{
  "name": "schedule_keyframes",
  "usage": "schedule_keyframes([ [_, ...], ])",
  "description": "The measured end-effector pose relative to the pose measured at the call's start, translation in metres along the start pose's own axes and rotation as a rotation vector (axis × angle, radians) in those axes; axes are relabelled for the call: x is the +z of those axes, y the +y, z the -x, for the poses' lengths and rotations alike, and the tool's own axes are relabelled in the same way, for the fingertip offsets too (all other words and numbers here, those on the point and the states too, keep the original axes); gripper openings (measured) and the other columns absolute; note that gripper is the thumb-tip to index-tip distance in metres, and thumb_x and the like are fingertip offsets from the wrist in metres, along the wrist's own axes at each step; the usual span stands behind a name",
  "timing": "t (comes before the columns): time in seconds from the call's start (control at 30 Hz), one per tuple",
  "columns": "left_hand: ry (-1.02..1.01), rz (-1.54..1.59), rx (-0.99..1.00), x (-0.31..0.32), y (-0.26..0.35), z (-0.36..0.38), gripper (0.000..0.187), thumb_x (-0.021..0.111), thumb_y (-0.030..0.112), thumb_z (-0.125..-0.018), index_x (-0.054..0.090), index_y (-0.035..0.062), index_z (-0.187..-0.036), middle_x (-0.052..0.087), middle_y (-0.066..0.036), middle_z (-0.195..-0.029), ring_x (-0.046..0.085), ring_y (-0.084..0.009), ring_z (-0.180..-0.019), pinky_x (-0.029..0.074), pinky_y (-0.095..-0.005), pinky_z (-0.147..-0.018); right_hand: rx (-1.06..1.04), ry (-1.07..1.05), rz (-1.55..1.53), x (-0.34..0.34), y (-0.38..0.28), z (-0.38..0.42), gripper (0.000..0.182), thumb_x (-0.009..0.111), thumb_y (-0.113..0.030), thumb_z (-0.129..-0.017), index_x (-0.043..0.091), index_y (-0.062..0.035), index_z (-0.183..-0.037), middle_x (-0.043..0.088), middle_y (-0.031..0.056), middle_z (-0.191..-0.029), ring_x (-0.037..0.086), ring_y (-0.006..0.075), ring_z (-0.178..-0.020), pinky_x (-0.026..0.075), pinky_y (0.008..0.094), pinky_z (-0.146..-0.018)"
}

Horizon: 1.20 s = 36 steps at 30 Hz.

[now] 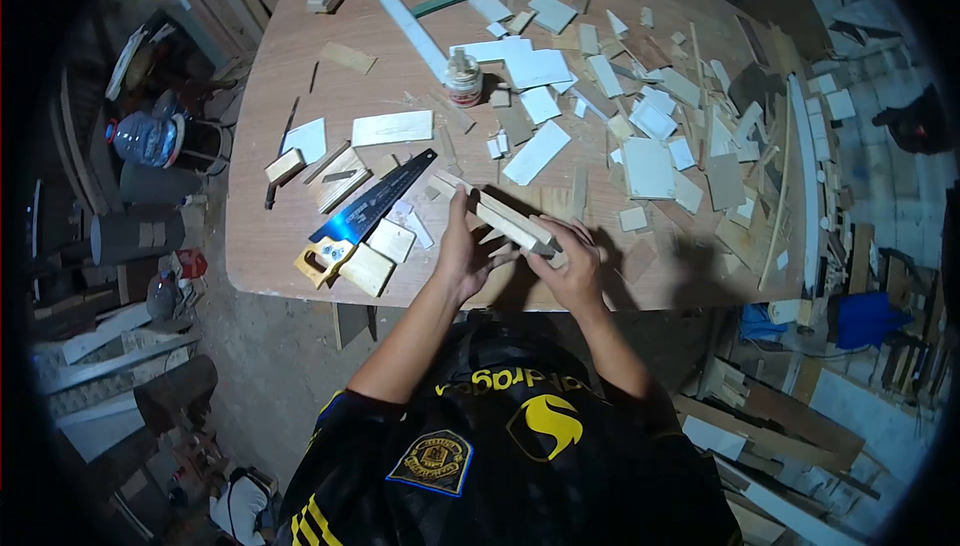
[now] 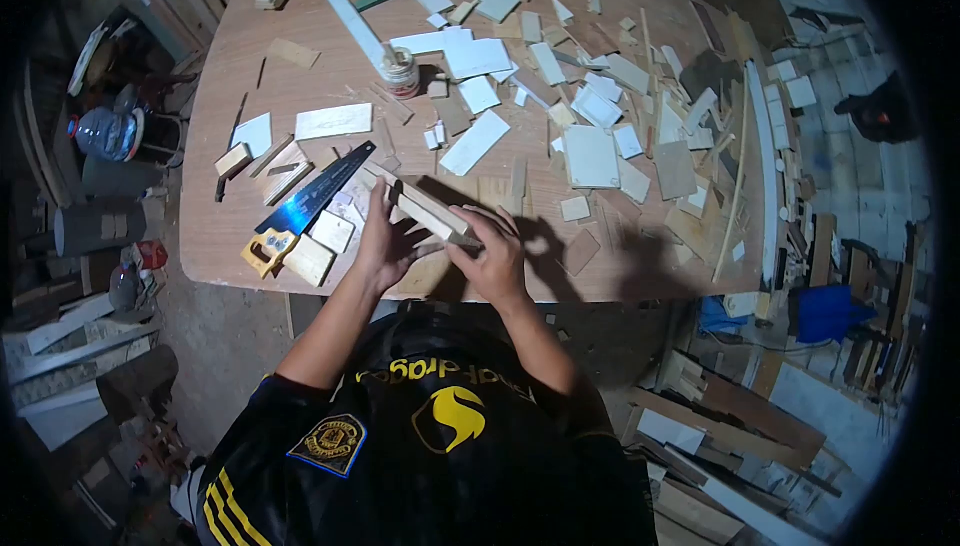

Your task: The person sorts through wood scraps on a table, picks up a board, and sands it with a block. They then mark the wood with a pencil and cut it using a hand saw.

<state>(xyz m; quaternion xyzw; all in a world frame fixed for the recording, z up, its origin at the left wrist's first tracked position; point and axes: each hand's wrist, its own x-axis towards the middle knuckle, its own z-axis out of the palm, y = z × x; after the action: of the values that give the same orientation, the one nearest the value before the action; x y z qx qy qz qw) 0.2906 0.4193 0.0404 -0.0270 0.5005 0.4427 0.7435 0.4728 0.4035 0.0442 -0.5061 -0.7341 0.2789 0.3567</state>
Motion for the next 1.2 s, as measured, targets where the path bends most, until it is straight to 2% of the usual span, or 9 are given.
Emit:
schedule_keyframes([
  [0.07,0.006,-0.183,-0.024,-0.008,-0.003,0.011,0.109,0.058,0.075,-0.079,0.006,0.0194,-0.158,0.012,-0.017,-0.161,0.03,-0.0464,-0.137,0.034,-0.0606,-0.105,0.308,-0.019,-0.25,-0.011,0.006,0.002,0.038,0.077,-0.009,-0.082,0.065,0.0036,-0.115,0.072,0.0146,-0.105,0.068,0.0152,-0.094,0.053,0.029,-0.083],
  [0.17,0.233,-0.385,0.259,-0.027,-0.015,0.009,0.103,0.065,0.062,-0.083,0.016,0.0106,-0.156,0.022,-0.02,-0.157,0.03,-0.0406,-0.139,0.029,-0.0594,-0.109,0.405,-0.008,-0.456,-0.015,0.028,0.007,0.033,0.075,-0.013,-0.085,0.066,0.0037,-0.111,0.073,0.0102,-0.098,0.067,0.0123,-0.086,0.053,0.0278,-0.079],
  [0.23,0.314,-1.0,1.0,-0.04,-0.018,0.001,0.098,0.072,0.052,-0.082,0.023,0.007,-0.154,0.026,-0.02,-0.156,0.029,-0.0396,-0.14,0.024,-0.061,-0.111,0.48,-0.052,-0.497,-0.019,0.034,0.011,0.029,0.074,-0.012,-0.086,0.067,0.003,-0.11,0.072,0.0084,-0.099,0.066,0.0106,-0.087,0.052,0.0266,-0.078],
  [0.27,0.12,-1.202,1.167,-0.032,-0.005,0.012,0.102,0.079,0.05,-0.075,0.027,0.0083,-0.153,0.024,-0.02,-0.156,0.021,-0.0443,-0.143,0.016,-0.0655,-0.113,0.549,-0.106,-0.541,-0.019,0.035,0.012,0.026,0.073,-0.011,-0.087,0.067,0.0023,-0.109,0.071,0.0066,-0.099,0.064,0.009,-0.087,0.052,0.0253,-0.078],
  [0.3,0.121,-1.207,1.168,-0.022,0.004,0.022,0.102,0.079,0.05,-0.075,0.027,0.0083,-0.153,0.024,-0.02,-0.156,0.021,-0.0443,-0.143,0.016,-0.0655,-0.113,0.548,-0.104,-0.546,-0.017,0.038,0.013,0.026,0.073,-0.011,-0.087,0.067,0.0023,-0.109,0.071,0.0066,-0.099,0.064,0.009,-0.087,0.052,0.0253,-0.078],
  [0.37,-0.203,-1.977,1.149,-0.003,0.009,0.036,0.11,0.081,0.054,-0.067,0.027,0.0112,-0.153,0.02,-0.023,-0.157,0.014,-0.0478,-0.146,0.007,-0.0692,-0.113,0.672,-0.153,-0.661,-0.009,0.047,0.02,0.027,0.072,-0.012,-0.087,0.068,0.0013,-0.11,0.071,0.0056,-0.1,0.064,0.0093,-0.087,0.05,0.0246,-0.08],
  [0.53,-0.427,-2.19,1.05,-0.004,-0.015,0.014,0.119,0.083,0.053,-0.061,0.022,0.012,-0.154,0.025,-0.017,-0.156,0.014,-0.0437,-0.147,0.006,-0.0683,-0.114,0.792,-0.186,-0.766,0.002,0.057,0.024,0.026,0.075,-0.017,-0.085,0.071,-0.0006,-0.104,0.07,0.0029,-0.092,0.061,0.0084,-0.083,0.049,0.0257,-0.077],
  [0.83,-0.472,-2.095,1.054,-0.002,-0.024,0.008,0.109,0.085,0.034,-0.062,0.026,0.0097,-0.151,0.045,-0.013,-0.135,0.046,-0.0328,-0.12,0.032,-0.0524,-0.105,0.872,-0.258,-0.796,-0.009,0.058,0.026,0.035,0.074,-0.025,-0.085,0.069,0.0001,-0.108,0.068,0.0033,-0.096,0.06,0.0099,-0.088,0.046,0.0269,-0.081],
  [1.2,-0.508,-2.059,1.074,-0.006,-0.024,0.007,0.112,0.086,0.033,-0.06,0.026,0.0105,-0.151,0.046,-0.013,-0.134,0.048,-0.0329,-0.117,0.036,-0.0498,-0.101,0.878,-0.249,-0.885,-0.005,0.064,0.038,0.038,0.073,-0.031,-0.088,0.067,-0.0014,-0.11,0.067,0.0027,-0.098,0.06,0.0095,-0.091,0.046,0.0271,-0.081],
])
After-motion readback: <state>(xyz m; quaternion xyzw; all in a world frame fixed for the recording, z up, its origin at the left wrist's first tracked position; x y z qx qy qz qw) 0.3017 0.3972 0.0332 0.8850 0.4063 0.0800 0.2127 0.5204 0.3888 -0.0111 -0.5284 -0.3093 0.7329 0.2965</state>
